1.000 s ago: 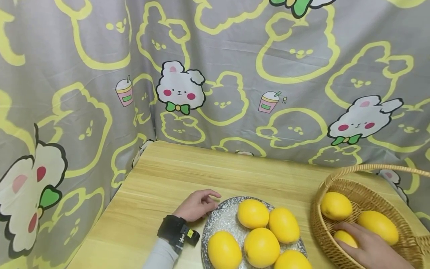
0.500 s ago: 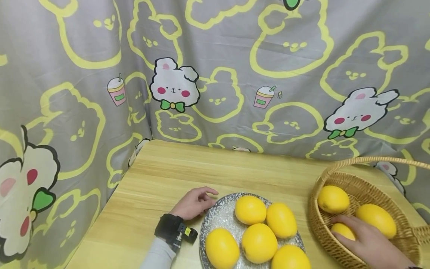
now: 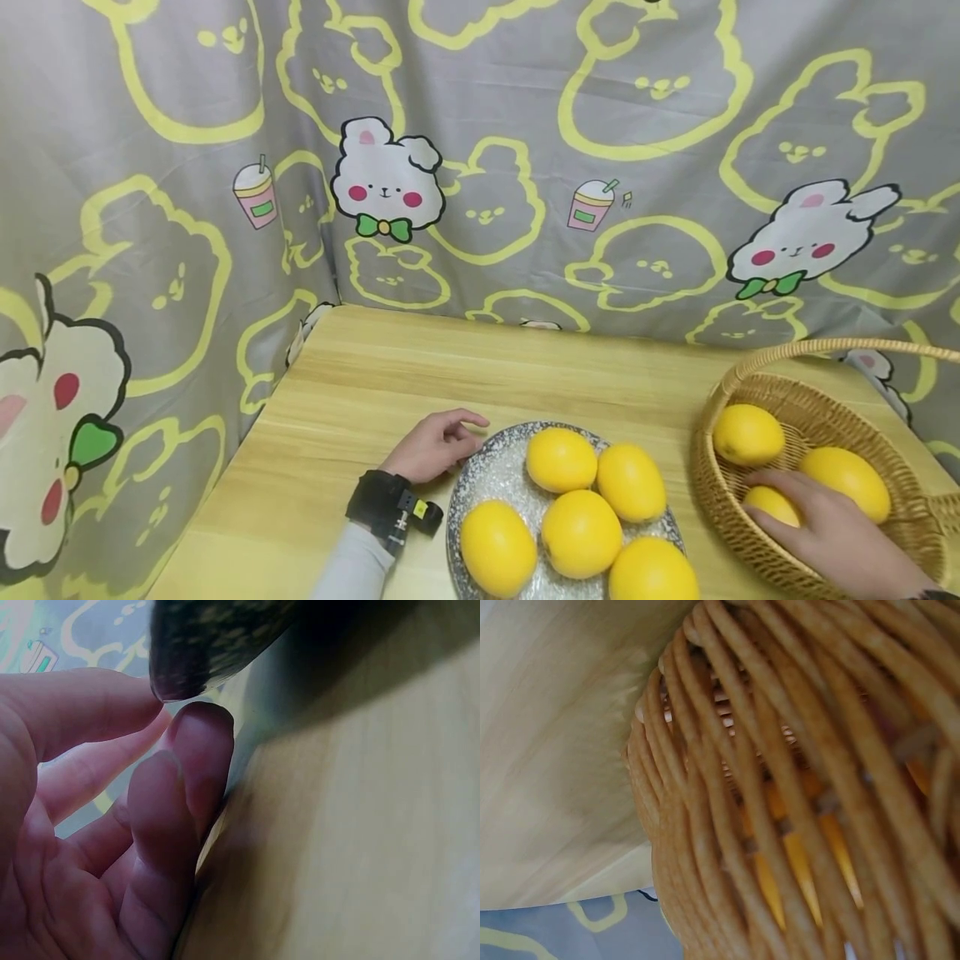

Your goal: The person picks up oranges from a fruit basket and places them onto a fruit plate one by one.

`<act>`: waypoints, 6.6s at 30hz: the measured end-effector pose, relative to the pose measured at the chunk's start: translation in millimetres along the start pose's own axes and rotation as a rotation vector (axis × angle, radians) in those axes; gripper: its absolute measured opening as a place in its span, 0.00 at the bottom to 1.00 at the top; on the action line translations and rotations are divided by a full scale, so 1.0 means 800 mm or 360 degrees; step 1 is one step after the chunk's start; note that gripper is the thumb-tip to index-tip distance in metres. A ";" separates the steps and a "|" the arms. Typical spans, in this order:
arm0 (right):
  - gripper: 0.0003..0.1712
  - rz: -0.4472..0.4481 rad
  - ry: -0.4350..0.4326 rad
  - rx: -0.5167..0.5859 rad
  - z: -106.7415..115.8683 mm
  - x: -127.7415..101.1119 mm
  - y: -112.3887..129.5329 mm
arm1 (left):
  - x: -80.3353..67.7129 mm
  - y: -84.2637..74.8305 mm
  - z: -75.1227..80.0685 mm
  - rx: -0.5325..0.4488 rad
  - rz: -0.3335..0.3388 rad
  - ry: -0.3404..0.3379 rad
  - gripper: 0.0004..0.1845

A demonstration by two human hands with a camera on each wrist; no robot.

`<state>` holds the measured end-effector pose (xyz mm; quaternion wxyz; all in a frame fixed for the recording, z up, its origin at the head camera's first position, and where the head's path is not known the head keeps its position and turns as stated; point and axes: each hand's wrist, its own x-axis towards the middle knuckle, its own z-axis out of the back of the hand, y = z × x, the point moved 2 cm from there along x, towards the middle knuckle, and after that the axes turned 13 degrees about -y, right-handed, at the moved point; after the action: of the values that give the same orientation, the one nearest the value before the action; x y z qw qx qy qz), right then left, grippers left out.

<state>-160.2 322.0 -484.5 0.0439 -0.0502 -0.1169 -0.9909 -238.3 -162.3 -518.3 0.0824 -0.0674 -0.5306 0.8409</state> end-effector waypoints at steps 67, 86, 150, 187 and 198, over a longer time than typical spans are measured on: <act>0.25 -0.0046 0.0018 -0.0012 0.003 0.000 0.001 | 0.002 0.000 0.000 -0.0033 0.0030 0.0015 0.16; 0.24 -0.0042 -0.0012 -0.0008 0.001 0.001 0.000 | 0.003 0.002 -0.001 -0.0080 0.0054 0.0000 0.16; 0.23 0.0120 -0.0680 0.0018 0.065 0.002 0.028 | 0.001 -0.001 0.000 -0.0081 0.0045 0.0016 0.17; 0.30 0.0703 -0.0545 0.0255 0.065 0.029 0.232 | 0.001 -0.001 0.000 -0.0112 0.0036 0.0019 0.18; 0.24 0.1043 -0.0571 0.0297 0.039 0.045 0.278 | 0.001 -0.001 -0.001 -0.0046 0.0000 0.0013 0.12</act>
<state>-171.1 111.6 -399.6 0.3417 -0.2532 -0.1901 -0.8849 -238.8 -160.6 -517.8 0.0834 -0.0720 -0.5423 0.8329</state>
